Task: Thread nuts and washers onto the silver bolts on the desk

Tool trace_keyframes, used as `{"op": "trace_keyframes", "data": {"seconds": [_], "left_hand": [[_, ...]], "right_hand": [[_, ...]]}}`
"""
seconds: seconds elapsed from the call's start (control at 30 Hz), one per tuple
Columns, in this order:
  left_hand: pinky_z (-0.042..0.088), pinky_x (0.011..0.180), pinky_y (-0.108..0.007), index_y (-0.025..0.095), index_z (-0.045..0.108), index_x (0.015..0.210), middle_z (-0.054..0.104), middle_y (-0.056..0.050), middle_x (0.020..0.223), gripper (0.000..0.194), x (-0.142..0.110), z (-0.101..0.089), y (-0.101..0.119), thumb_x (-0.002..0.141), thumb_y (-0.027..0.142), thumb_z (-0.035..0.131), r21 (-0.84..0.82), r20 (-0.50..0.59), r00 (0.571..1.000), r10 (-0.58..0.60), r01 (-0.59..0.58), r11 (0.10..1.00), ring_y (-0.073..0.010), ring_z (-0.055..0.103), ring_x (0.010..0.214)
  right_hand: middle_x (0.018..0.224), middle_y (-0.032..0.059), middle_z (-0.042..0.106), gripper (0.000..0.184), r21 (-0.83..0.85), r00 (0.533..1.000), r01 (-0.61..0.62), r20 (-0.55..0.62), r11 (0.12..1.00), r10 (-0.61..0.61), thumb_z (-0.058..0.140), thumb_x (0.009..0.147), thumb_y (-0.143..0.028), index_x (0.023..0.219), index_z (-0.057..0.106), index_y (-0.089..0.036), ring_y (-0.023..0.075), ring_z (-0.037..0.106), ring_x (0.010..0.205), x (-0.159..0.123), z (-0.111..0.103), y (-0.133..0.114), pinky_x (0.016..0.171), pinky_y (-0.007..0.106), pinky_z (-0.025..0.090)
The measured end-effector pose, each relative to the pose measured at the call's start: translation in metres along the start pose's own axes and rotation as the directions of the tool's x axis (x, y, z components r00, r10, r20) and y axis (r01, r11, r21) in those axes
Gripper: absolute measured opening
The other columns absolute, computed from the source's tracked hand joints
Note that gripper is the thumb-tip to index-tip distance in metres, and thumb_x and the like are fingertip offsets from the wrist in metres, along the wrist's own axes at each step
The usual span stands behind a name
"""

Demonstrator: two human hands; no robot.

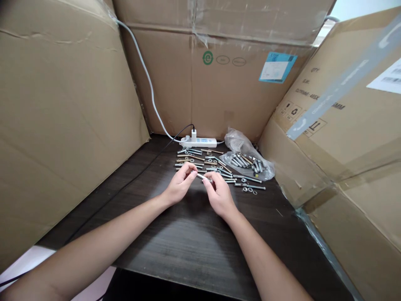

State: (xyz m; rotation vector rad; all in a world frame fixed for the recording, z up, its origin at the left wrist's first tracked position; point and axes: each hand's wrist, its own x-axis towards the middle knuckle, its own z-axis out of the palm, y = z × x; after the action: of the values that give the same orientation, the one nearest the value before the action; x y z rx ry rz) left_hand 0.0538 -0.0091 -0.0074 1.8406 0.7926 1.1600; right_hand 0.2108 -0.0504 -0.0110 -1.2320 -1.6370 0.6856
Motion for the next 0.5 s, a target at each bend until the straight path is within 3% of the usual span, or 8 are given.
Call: {"op": "trace_keyframes", "data": {"seconds": [0.07,0.17,0.3,0.4,0.5], "left_hand": [[0.033,0.063,-0.023,0.017,0.044,0.091,0.042,0.001,0.075,0.015,-0.0019,0.0011,0.0015,0.091,0.031,0.040,-0.003,0.031,0.999,0.008,-0.008,1.000,-0.0106,0.038,0.066],[0.034,0.066,-0.024,0.017,0.043,0.094,0.043,0.001,0.077,0.011,-0.0055,0.0029,0.0045,0.090,0.026,0.039,0.009,0.087,0.996,0.028,-0.029,1.000,-0.0111,0.039,0.068],[0.035,0.068,-0.025,0.016,0.043,0.098,0.045,0.000,0.079,0.015,-0.0085,0.0029,0.0074,0.084,0.018,0.038,0.018,0.157,0.987,0.045,-0.048,0.999,-0.0122,0.042,0.072],[0.036,0.068,-0.025,0.016,0.042,0.099,0.044,0.000,0.079,0.018,-0.0079,0.0016,0.0076,0.081,0.018,0.039,0.004,0.173,0.983,0.063,-0.065,0.998,-0.0127,0.042,0.072],[0.033,0.067,-0.025,0.016,0.042,0.086,0.041,0.001,0.075,0.015,-0.0053,0.0006,0.0060,0.088,0.029,0.035,0.060,0.102,0.994,0.047,-0.053,0.997,-0.0123,0.039,0.070]], "right_hand": [[0.062,-0.0035,0.037,0.020,0.299,0.982,-0.183,0.094,0.936,0.162,0.046,0.085,-0.039,0.081,0.046,-0.020,0.0096,0.035,0.050,-0.0006,0.0036,-0.0004,0.047,0.022,0.032],[0.055,-0.0072,0.021,0.027,0.587,0.916,-0.398,0.288,0.705,0.278,0.049,0.081,-0.039,0.069,0.034,-0.020,0.0066,0.018,0.043,-0.0025,0.0086,-0.0017,0.040,0.019,0.021],[0.052,-0.0074,0.017,0.032,0.699,0.889,-0.458,0.347,0.549,0.299,0.048,0.080,-0.036,0.060,0.029,-0.019,0.0062,0.017,0.043,-0.0048,0.0115,-0.0053,0.040,0.019,0.020],[0.049,-0.0069,0.017,0.034,0.714,0.877,-0.478,0.356,0.512,0.323,0.047,0.080,-0.034,0.056,0.027,-0.019,0.0062,0.019,0.041,-0.0047,0.0113,-0.0074,0.040,0.019,0.021],[0.048,-0.0069,0.017,0.035,0.723,0.877,-0.476,0.343,0.500,0.338,0.046,0.080,-0.032,0.054,0.026,-0.019,0.0062,0.019,0.040,-0.0034,0.0098,-0.0071,0.039,0.020,0.021]]}}
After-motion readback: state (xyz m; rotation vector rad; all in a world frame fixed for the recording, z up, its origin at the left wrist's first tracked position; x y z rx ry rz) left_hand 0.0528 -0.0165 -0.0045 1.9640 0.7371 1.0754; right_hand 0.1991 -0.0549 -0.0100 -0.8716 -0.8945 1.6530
